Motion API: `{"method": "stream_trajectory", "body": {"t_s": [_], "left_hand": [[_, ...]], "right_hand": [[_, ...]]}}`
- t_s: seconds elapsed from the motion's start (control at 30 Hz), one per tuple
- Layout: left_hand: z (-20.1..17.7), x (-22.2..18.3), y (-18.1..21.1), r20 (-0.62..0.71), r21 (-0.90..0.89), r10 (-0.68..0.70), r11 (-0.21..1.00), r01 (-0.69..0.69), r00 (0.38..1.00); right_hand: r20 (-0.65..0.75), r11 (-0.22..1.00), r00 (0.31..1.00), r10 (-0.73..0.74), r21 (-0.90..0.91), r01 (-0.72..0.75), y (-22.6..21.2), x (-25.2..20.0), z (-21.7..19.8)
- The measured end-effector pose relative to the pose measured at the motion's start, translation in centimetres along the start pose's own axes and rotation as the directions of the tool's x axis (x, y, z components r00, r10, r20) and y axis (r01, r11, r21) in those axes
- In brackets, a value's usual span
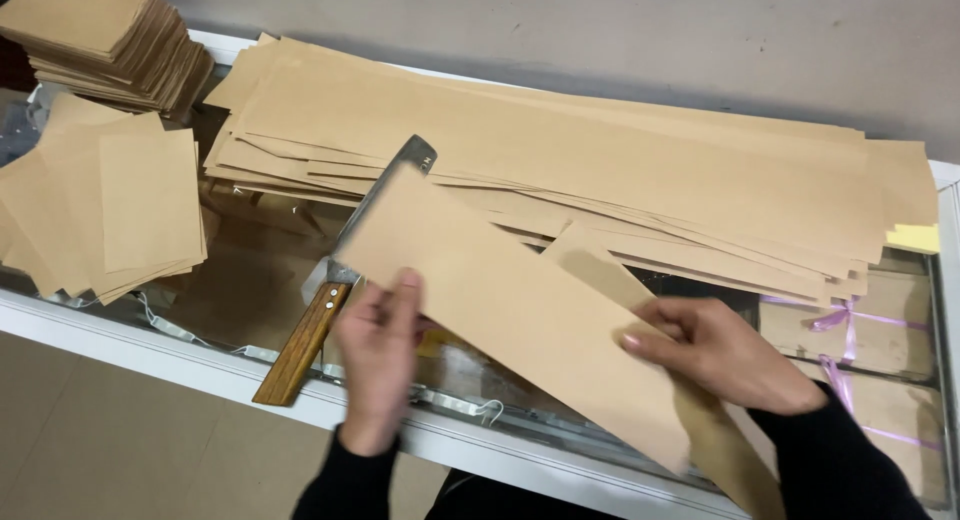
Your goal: Folding and cutting brown paper strips into smaller sections using a large knife on a glass counter.
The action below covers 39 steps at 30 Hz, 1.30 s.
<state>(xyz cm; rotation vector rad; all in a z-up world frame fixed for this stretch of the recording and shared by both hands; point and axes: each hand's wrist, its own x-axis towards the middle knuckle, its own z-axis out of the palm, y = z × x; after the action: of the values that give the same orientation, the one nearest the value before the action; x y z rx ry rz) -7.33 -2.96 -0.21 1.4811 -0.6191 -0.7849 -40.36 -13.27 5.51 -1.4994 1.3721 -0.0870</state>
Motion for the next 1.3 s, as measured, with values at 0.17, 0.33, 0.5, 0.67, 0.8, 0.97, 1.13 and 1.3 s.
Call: {"method": "stream_trajectory", "body": {"t_s": [0.17, 0.33, 0.5, 0.67, 0.8, 0.97, 1.13, 1.3], "left_hand": [[-1.8, 0.4, 0.6, -0.1, 0.049, 0.03, 0.998, -0.025, 0.994], [-0.6, -1.4, 0.4, -0.112, 0.306, 0.226, 0.934, -0.183, 0.968], [2.4, -4.7, -0.1, 0.498, 0.244, 0.655, 0.523, -0.816, 0.569], [5.7, -7.6, -2.3, 0.805, 0.246, 0.455, 0.328, -0.912, 0.381], [6.3, -7.9, -3.8, 0.877, 0.251, 0.307, 0.362, -0.898, 0.369], [6.6, -8.3, -4.3, 0.898, 0.246, 0.265, 0.358, -0.901, 0.35], [7.3, -8.8, -4.5, 0.91, 0.249, 0.236, 0.349, -0.904, 0.341], [7.4, -8.8, -4.4, 0.9, 0.235, 0.277, 0.343, -0.909, 0.337]], "right_hand": [[0.027, 0.935, 0.979, 0.201, 0.295, -0.2, 3.9, -0.6, -0.1], [-0.069, 0.789, 0.97, 0.231, 0.597, -0.146, 8.3, 1.2, 2.2], [-0.093, 0.891, 0.978, 0.189, 0.434, -0.131, 6.9, 1.2, 3.0], [-0.03, 0.846, 0.968, 0.249, 0.493, -0.202, 6.3, 1.4, 3.2], [-0.073, 0.805, 0.952, 0.298, 0.556, -0.209, 5.4, 0.1, 2.6], [-0.068, 0.777, 0.947, 0.314, 0.591, -0.215, 7.9, 0.9, 2.9], [-0.046, 0.765, 0.948, 0.315, 0.603, -0.225, 7.5, 0.7, 2.7], [-0.087, 0.795, 0.939, 0.332, 0.563, -0.229, 6.3, 0.4, 3.2]]}}
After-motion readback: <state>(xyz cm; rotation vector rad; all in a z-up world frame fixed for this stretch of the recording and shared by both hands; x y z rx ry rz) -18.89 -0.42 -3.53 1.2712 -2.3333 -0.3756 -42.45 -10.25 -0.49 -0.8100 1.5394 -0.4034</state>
